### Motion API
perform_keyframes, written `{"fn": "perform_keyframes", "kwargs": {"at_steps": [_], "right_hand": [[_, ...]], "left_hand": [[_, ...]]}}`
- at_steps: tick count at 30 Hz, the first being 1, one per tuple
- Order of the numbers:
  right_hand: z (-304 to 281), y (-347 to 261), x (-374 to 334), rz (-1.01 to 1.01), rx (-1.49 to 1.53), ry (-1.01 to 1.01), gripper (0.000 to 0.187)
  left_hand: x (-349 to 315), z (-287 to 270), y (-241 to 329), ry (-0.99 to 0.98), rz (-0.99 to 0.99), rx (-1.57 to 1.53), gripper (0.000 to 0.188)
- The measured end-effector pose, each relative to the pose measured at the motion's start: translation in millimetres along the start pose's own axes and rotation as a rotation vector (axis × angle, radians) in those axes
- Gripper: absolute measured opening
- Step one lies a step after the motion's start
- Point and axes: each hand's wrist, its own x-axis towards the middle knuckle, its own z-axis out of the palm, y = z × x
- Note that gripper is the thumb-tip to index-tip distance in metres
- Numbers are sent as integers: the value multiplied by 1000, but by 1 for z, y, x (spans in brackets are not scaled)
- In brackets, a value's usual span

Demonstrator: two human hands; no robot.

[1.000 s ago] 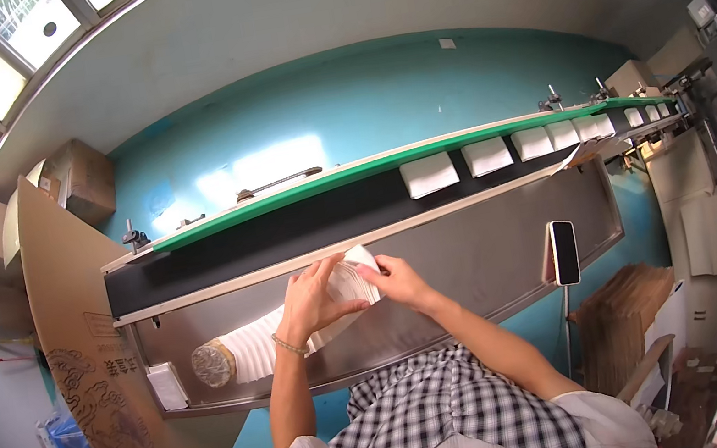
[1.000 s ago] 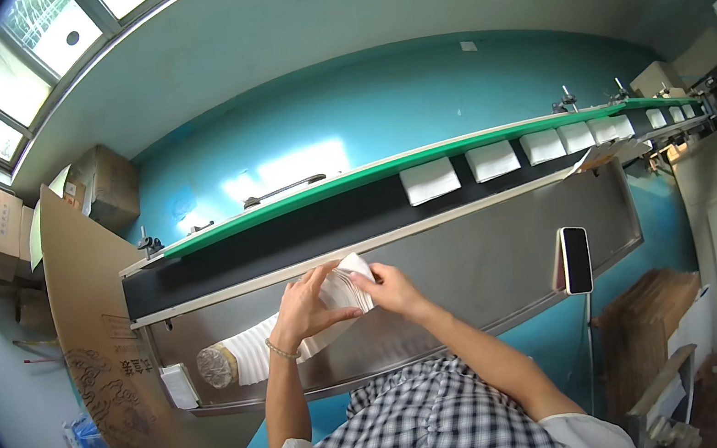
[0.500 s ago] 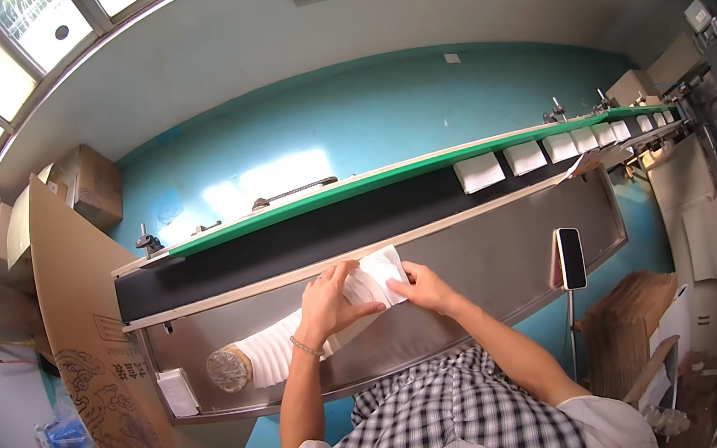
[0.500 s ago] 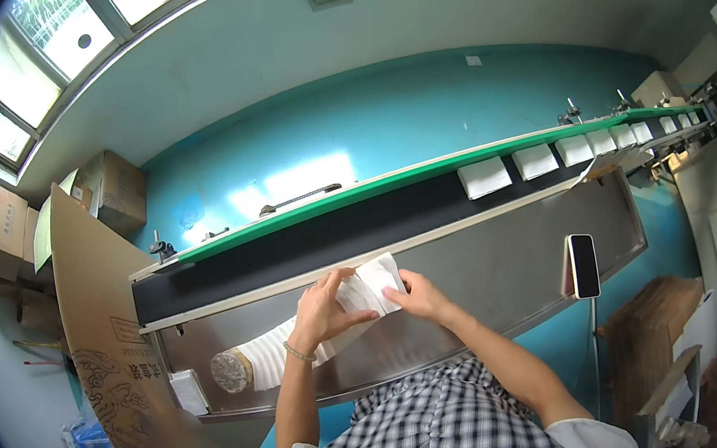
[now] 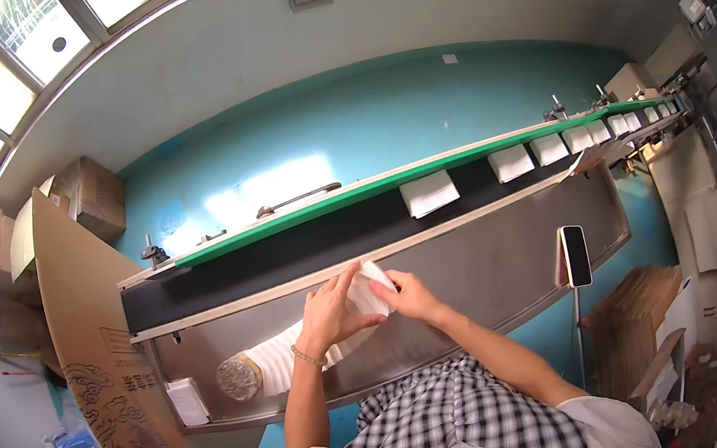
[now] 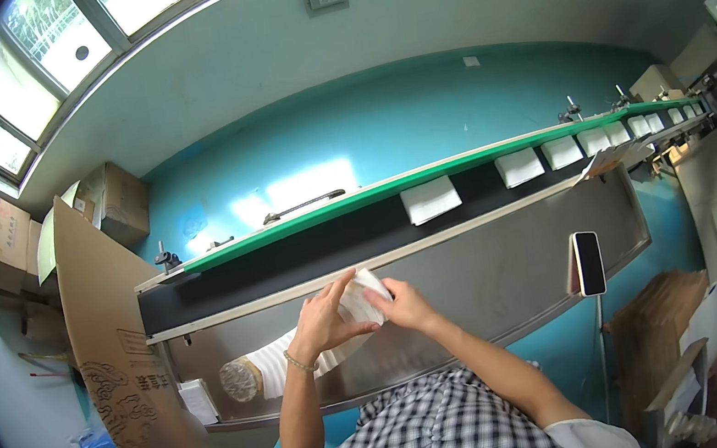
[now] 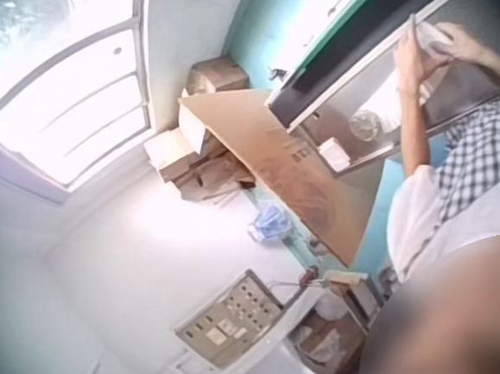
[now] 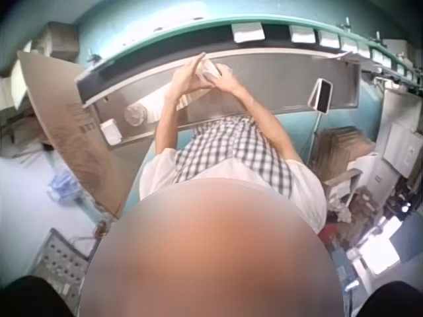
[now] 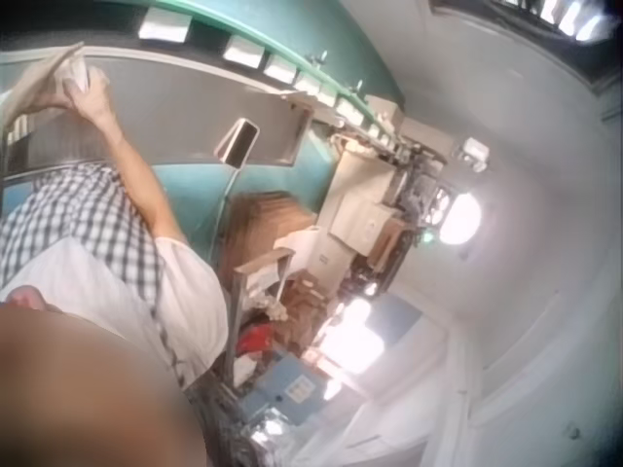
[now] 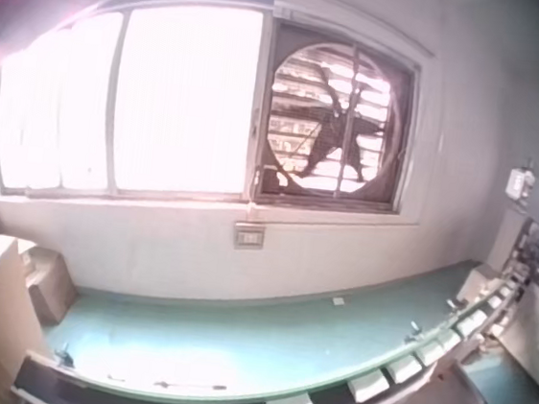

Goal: Picking up stacks of pleated paper filters from a machine and placing them into a conveyor belt for packaging.

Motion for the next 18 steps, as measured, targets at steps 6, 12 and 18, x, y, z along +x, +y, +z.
{"fn": "perform_keyframes", "kwargs": {"at_steps": [6,12,18], "right_hand": [[-18,-12,-10,299,496,-133,33],[-27,3,13,-8,20,-278,28],[-55,26,55,210,994,135,31]], "left_hand": [[-8,3,-17,-14,-56,-43,94],[-1,0,-8,1,-39,-66,87],[-5,8,-13,36,-22,-59,85]]}}
